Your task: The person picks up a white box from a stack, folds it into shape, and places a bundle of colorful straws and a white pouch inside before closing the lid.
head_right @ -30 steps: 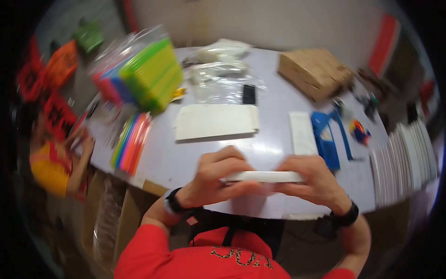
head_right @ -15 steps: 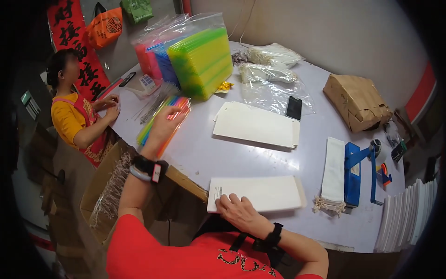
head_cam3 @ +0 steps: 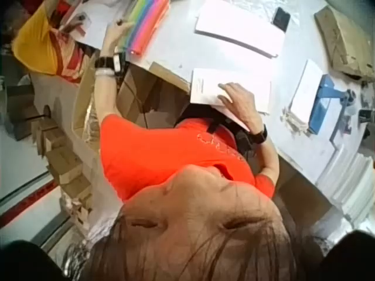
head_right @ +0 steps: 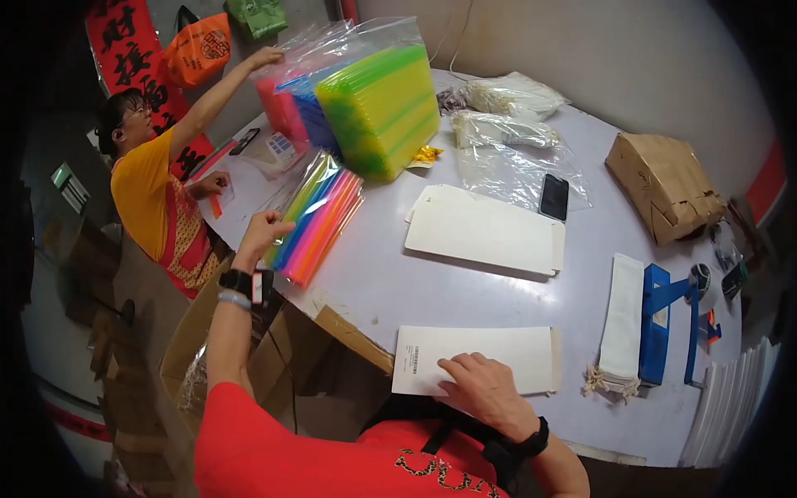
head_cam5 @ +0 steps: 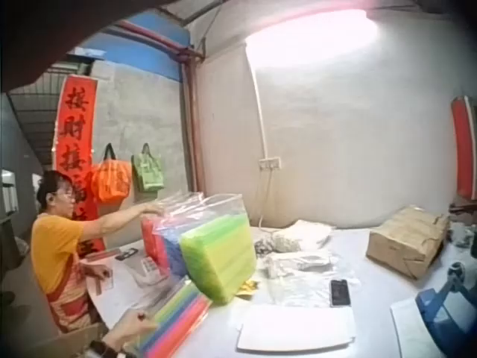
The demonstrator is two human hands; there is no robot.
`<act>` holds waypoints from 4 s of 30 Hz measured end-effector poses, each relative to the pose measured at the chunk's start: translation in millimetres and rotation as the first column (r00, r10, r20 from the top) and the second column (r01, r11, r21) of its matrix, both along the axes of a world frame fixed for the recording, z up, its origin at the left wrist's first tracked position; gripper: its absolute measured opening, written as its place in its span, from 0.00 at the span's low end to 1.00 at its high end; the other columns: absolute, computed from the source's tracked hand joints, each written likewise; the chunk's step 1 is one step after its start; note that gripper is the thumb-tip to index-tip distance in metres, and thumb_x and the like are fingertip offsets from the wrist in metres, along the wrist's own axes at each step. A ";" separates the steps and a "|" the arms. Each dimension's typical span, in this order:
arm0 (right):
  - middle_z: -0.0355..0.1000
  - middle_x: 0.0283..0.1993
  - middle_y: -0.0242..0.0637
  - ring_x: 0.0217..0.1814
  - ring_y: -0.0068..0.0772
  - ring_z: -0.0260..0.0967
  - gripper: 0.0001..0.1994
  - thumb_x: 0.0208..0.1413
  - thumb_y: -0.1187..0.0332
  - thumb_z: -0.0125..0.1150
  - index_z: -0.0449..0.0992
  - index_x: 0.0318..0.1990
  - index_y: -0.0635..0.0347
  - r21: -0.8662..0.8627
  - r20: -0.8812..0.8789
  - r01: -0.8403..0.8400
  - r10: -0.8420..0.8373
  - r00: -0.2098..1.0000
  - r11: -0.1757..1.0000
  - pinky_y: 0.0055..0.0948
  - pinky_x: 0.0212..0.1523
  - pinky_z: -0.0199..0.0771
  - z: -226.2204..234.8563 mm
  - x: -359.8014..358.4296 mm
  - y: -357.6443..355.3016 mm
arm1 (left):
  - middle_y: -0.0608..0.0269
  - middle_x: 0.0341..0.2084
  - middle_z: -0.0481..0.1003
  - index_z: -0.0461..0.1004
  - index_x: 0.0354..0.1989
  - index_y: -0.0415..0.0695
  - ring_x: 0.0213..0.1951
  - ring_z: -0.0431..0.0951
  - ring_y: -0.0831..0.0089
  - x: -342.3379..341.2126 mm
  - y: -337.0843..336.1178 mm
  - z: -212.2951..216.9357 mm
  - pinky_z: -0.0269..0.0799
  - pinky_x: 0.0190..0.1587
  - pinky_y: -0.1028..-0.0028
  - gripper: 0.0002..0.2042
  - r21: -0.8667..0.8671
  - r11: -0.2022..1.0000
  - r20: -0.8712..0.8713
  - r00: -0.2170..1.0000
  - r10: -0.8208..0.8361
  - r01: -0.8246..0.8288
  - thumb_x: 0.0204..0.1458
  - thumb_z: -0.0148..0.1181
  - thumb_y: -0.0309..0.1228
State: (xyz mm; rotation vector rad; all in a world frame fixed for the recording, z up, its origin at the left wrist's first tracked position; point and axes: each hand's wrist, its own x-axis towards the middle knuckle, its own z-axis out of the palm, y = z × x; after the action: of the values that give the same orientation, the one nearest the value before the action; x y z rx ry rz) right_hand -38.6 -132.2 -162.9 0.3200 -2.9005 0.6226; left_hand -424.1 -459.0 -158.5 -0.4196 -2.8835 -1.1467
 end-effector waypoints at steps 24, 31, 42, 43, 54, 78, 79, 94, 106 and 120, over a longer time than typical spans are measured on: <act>0.71 0.49 0.36 0.48 0.24 0.68 0.22 0.56 0.64 0.59 0.65 0.55 0.65 -0.828 0.455 0.560 -0.564 0.689 0.017 0.27 0.51 0.67 2.3 238.0 129.2 | 0.50 0.42 0.73 0.73 0.45 0.40 0.41 0.74 0.53 234.5 629.7 -67.3 0.70 0.44 0.62 0.15 -0.266 0.345 -0.346 0.246 -0.906 0.900 0.52 0.55 0.36; 0.74 0.40 0.47 0.42 0.36 0.73 0.23 0.56 0.57 0.58 0.65 0.53 0.64 -0.671 0.573 0.729 -0.531 0.624 0.133 0.31 0.43 0.70 -3.3 256.0 152.2 | 0.54 0.35 0.73 0.73 0.41 0.44 0.40 0.73 0.52 266.2 675.2 -77.7 0.69 0.42 0.59 0.12 -0.297 0.466 -0.326 0.370 -0.870 0.834 0.48 0.57 0.31; 0.73 0.36 0.50 0.38 0.41 0.74 0.22 0.57 0.55 0.56 0.67 0.51 0.64 -0.654 0.479 0.709 -0.581 0.658 0.264 0.34 0.38 0.70 -2.9 244.3 172.1 | 0.62 0.27 0.69 0.67 0.33 0.43 0.32 0.71 0.67 268.3 648.3 -47.9 0.66 0.33 0.72 0.04 -0.007 0.408 -0.515 0.346 -0.784 0.913 0.52 0.55 0.27; 0.73 0.36 0.50 0.38 0.41 0.74 0.22 0.57 0.55 0.56 0.67 0.51 0.64 -0.654 0.480 0.710 -0.583 0.656 0.261 0.34 0.38 0.70 -2.4 244.8 173.4 | 0.62 0.27 0.69 0.67 0.33 0.43 0.32 0.71 0.67 276.2 633.2 -30.1 0.66 0.33 0.72 0.04 -0.006 0.405 -0.515 0.344 -0.785 0.914 0.52 0.55 0.27; 0.55 0.65 0.45 0.69 0.45 0.49 0.16 0.56 0.61 0.59 0.74 0.47 0.63 -0.687 -0.215 0.253 -0.523 0.825 0.681 0.38 0.66 0.47 5.0 213.0 190.3 | 0.61 0.32 0.68 0.58 0.35 0.44 0.36 0.68 0.75 309.9 398.8 119.4 0.63 0.41 0.75 0.07 0.863 0.039 0.026 0.032 -0.999 0.504 0.55 0.52 0.24; 0.64 0.55 0.47 0.58 0.44 0.61 0.18 0.53 0.63 0.53 0.73 0.43 0.71 -0.740 -0.162 0.213 -0.477 0.864 0.637 0.35 0.56 0.62 11.3 169.1 93.1 | 0.62 0.36 0.75 0.71 0.46 0.33 0.36 0.72 0.77 333.6 292.1 112.6 0.66 0.38 0.80 0.14 0.487 0.279 0.160 0.229 -0.960 0.828 0.55 0.55 0.29; 0.64 0.55 0.47 0.58 0.44 0.61 0.18 0.53 0.63 0.53 0.73 0.43 0.71 -0.740 -0.163 0.210 -0.474 0.865 0.639 0.35 0.56 0.62 13.5 169.3 91.8 | 0.62 0.35 0.75 0.71 0.46 0.33 0.35 0.72 0.77 335.1 290.0 111.7 0.66 0.38 0.80 0.14 0.468 0.253 0.168 0.196 -0.966 0.847 0.55 0.55 0.30; 0.70 0.35 0.41 0.43 0.39 0.68 0.32 0.50 0.35 0.51 0.70 0.45 0.58 -0.359 -0.372 0.662 -0.752 0.544 0.658 0.43 0.44 0.65 20.5 156.9 72.2 | 0.58 0.37 0.76 0.72 0.46 0.33 0.36 0.75 0.73 336.0 299.1 54.1 0.70 0.41 0.74 0.14 0.530 0.207 0.059 0.208 -0.976 0.822 0.56 0.56 0.30; 0.65 0.25 0.41 0.29 0.43 0.67 0.23 0.44 0.44 0.62 0.69 0.22 0.58 -0.176 -0.493 0.758 -0.723 0.484 0.628 0.38 0.28 0.67 11.5 142.8 87.0 | 0.65 0.35 0.73 0.70 0.44 0.36 0.36 0.70 0.79 336.9 303.0 20.3 0.68 0.39 0.78 0.12 0.560 0.305 0.136 0.278 -0.951 0.770 0.51 0.56 0.25; 0.68 0.26 0.38 0.30 0.38 0.68 0.25 0.47 0.41 0.59 0.73 0.26 0.59 0.205 -0.111 0.872 -0.875 0.472 0.444 0.36 0.29 0.66 18.2 147.8 169.7 | 0.46 0.63 0.52 0.59 0.62 0.51 0.63 0.50 0.42 297.0 261.6 -46.4 0.46 0.60 0.45 0.48 -0.346 0.373 -0.038 0.384 -0.923 0.861 0.26 0.72 0.51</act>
State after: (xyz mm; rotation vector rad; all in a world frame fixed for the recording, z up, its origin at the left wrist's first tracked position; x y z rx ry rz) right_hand 109.2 37.5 -144.7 -1.1429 -2.5861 0.0666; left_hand -127.0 -197.4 -204.9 -2.2048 -2.4742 -0.5512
